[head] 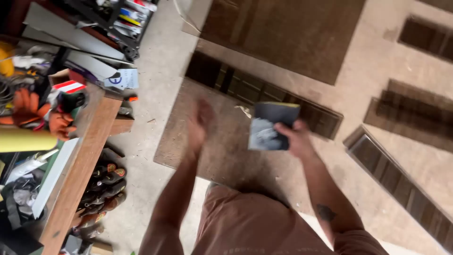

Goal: Sanding the sharp edges of cut glass strips using a handheld sanding block on a workbench.

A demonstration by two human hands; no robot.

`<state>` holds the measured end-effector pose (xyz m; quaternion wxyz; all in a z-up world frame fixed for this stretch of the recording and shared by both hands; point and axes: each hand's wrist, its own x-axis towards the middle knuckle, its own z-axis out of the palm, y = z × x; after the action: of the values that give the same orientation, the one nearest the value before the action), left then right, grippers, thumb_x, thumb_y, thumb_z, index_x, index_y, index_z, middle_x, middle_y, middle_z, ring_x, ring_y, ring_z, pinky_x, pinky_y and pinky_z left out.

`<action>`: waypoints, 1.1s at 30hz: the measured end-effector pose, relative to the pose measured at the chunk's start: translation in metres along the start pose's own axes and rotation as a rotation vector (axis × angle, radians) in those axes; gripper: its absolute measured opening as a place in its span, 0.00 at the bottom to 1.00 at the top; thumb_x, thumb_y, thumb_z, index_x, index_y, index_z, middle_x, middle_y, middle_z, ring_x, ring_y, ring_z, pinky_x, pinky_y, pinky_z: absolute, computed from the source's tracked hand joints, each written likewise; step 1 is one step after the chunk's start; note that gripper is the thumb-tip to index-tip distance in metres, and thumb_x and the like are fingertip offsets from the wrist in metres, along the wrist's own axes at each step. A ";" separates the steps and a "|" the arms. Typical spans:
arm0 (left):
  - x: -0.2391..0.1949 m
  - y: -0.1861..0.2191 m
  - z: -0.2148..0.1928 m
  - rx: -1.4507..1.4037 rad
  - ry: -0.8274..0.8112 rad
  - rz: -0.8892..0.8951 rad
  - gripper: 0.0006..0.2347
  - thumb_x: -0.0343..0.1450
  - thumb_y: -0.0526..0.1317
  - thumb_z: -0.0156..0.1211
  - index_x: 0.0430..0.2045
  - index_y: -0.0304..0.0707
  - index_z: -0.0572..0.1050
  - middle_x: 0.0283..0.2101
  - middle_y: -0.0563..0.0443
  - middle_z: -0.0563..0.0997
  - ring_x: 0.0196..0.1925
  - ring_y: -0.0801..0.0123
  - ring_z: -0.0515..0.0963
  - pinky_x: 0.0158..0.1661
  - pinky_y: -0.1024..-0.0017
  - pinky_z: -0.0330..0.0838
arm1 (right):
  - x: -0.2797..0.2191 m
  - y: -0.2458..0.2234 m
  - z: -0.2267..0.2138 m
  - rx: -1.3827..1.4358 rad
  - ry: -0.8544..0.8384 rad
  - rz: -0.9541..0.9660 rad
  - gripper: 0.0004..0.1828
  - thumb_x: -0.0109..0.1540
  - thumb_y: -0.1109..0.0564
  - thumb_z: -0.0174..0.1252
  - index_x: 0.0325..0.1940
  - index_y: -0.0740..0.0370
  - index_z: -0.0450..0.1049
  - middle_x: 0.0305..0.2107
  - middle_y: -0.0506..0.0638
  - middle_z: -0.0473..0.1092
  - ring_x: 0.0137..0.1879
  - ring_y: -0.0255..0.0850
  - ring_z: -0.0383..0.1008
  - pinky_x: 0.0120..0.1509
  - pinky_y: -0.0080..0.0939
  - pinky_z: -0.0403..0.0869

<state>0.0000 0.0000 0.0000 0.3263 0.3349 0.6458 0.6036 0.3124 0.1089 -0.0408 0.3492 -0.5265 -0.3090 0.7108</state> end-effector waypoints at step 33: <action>0.262 -0.100 -0.094 1.541 0.345 0.659 0.20 0.81 0.45 0.52 0.17 0.36 0.75 0.15 0.41 0.72 0.16 0.47 0.79 0.14 0.55 0.75 | -0.119 0.087 -0.072 0.472 0.260 0.144 0.29 0.58 0.59 0.58 0.62 0.74 0.68 0.45 0.67 0.72 0.50 0.62 0.74 0.56 0.67 0.69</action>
<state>-0.2288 0.1594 -0.0991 -0.2875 0.5374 0.7861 0.1028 0.3911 -0.0325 -0.0662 0.4473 -0.5380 -0.0493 0.7127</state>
